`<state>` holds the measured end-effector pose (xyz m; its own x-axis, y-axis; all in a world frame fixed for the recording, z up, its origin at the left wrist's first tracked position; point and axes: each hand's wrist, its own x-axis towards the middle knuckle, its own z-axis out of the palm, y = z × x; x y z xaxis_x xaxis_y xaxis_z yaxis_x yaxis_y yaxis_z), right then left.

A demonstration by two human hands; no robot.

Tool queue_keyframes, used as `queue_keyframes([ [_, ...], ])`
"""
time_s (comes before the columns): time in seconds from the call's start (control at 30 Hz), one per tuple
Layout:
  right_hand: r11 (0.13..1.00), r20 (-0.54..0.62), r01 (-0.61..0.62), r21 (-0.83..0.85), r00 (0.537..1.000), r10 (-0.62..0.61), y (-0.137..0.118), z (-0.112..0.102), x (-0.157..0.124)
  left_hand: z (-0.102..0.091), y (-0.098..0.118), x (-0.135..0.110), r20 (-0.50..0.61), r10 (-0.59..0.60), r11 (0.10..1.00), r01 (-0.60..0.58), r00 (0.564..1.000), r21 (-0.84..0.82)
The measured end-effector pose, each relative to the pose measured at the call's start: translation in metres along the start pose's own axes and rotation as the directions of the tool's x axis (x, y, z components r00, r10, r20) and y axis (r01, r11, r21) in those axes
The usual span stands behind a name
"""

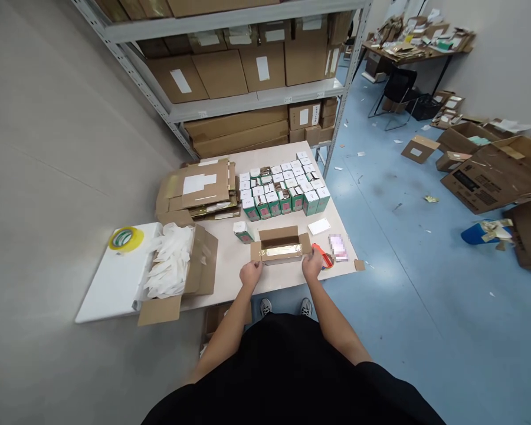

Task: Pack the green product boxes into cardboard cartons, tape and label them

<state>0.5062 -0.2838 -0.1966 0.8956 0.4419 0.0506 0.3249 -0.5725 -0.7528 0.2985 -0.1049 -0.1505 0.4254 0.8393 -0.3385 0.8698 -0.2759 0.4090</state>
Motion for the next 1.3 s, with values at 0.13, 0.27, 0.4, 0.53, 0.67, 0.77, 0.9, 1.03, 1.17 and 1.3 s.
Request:
queue_keyframes([
  [0.13,0.995,0.121,0.088,0.045,0.988,-0.093,-0.032,-0.013,0.021,-0.014,0.026,0.019,-0.039,0.307,0.951,-0.305,0.951,0.047],
  [0.27,0.989,0.459,-0.119,0.086,0.886,0.066,-0.047,-0.014,0.029,-0.007,0.041,0.036,0.160,0.250,0.965,-0.259,0.955,0.040],
  [0.4,0.935,0.591,-0.299,0.191,0.796,0.134,-0.041,-0.016,0.026,-0.002,0.036,0.042,0.174,0.213,0.977,-0.209,0.961,-0.043],
  [0.53,0.879,0.625,-0.390,0.274,0.767,0.145,-0.035,-0.025,0.030,-0.006,0.022,0.046,0.209,0.218,0.975,-0.202,0.953,-0.092],
  [0.67,0.859,0.671,-0.436,0.269,0.724,0.157,-0.031,-0.032,0.037,-0.002,0.013,0.044,0.281,0.260,0.966,-0.249,0.924,-0.074],
  [0.77,0.902,0.694,-0.341,0.266,0.717,0.066,-0.027,-0.030,0.033,0.008,0.014,0.034,0.236,0.302,0.953,-0.297,0.923,-0.059],
  [0.9,0.983,0.572,-0.122,0.137,0.820,0.023,-0.018,-0.018,0.015,0.020,0.019,0.018,0.165,0.266,0.962,-0.273,0.950,0.021],
  [1.03,0.993,0.559,-0.050,0.108,0.829,-0.019,-0.006,-0.017,0.007,0.023,0.020,0.004,0.059,0.328,0.943,-0.330,0.943,0.034],
  [1.17,0.995,0.549,-0.018,0.094,0.835,-0.037,0.002,-0.029,0.012,0.029,0.012,-0.015,-0.014,0.402,0.915,-0.402,0.916,-0.023],
  [1.3,0.996,0.438,0.073,0.044,0.895,-0.084,-0.001,-0.039,0.018,0.039,0.003,-0.045,-0.058,0.366,0.929,-0.368,0.929,-0.028],
])
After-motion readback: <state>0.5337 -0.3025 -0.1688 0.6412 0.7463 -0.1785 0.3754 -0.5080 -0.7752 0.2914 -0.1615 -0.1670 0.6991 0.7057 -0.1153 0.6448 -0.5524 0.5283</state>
